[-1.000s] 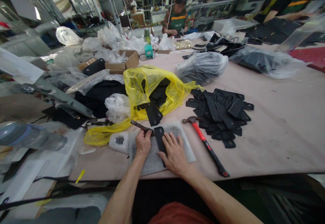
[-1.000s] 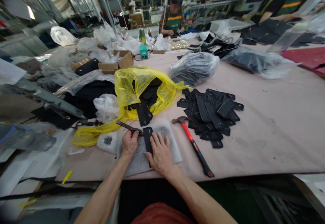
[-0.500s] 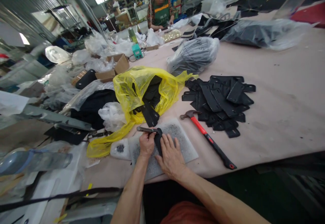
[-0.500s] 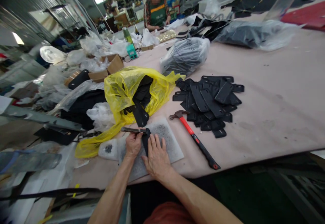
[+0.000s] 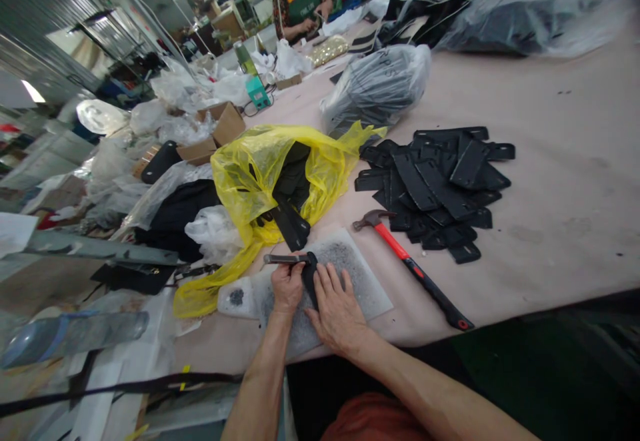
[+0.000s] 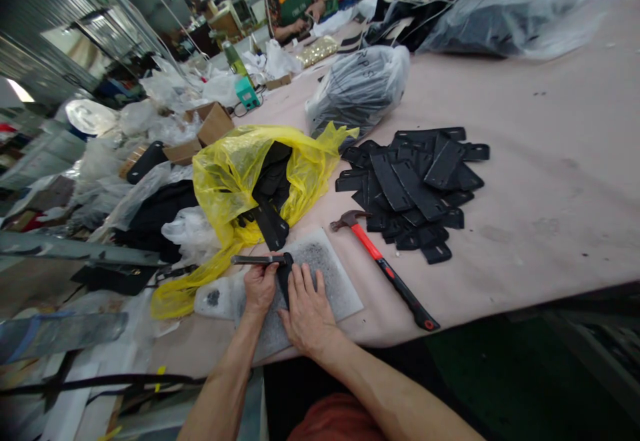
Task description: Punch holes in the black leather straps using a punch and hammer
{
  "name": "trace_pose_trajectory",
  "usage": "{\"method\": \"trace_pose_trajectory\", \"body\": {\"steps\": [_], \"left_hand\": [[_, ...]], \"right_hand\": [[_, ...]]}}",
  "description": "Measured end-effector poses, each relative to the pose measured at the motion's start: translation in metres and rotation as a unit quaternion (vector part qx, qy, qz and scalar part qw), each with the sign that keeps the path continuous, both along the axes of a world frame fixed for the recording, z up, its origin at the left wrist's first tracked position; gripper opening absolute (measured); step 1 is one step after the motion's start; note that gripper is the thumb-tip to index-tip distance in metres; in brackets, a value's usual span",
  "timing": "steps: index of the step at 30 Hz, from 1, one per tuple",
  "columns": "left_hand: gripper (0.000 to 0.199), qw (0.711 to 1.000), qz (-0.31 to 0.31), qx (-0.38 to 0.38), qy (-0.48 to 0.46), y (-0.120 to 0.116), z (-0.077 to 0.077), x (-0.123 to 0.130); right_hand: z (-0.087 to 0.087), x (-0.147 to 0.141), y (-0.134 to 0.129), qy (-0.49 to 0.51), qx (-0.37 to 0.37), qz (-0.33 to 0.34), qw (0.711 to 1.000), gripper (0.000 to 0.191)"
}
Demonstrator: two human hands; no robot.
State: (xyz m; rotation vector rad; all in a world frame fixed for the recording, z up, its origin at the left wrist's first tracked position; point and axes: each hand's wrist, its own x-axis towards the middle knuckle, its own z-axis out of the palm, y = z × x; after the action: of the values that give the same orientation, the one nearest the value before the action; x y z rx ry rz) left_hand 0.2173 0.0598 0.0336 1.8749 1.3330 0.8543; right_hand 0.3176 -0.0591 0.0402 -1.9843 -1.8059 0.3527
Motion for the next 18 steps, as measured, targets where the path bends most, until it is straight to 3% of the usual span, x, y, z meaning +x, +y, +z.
{"method": "trace_pose_trajectory", "body": {"steps": [6,9,11,14,18], "left_hand": [[0.023,0.996,-0.025,0.061,0.06,0.001,-0.002,0.008],[0.021,0.993,-0.038,0.078,0.08,0.001,-0.005,0.011],[0.022,0.992,-0.041,0.083,0.088,0.001,-0.006,0.011],[0.021,0.991,-0.041,0.088,0.088,0.0,-0.008,0.01],[0.019,0.991,-0.042,0.089,0.089,-0.002,-0.01,0.007]], "right_hand": [[0.0,-0.002,0.0,0.017,0.0,0.006,1.0,0.071],[0.011,0.015,0.0,0.058,0.01,0.017,0.998,0.056],[0.02,0.043,-0.001,0.072,0.024,-0.001,0.997,0.043],[0.024,0.102,-0.006,0.004,0.017,-0.094,0.995,0.038],[0.012,0.168,-0.011,-0.06,-0.113,-0.172,0.977,0.03]]}}
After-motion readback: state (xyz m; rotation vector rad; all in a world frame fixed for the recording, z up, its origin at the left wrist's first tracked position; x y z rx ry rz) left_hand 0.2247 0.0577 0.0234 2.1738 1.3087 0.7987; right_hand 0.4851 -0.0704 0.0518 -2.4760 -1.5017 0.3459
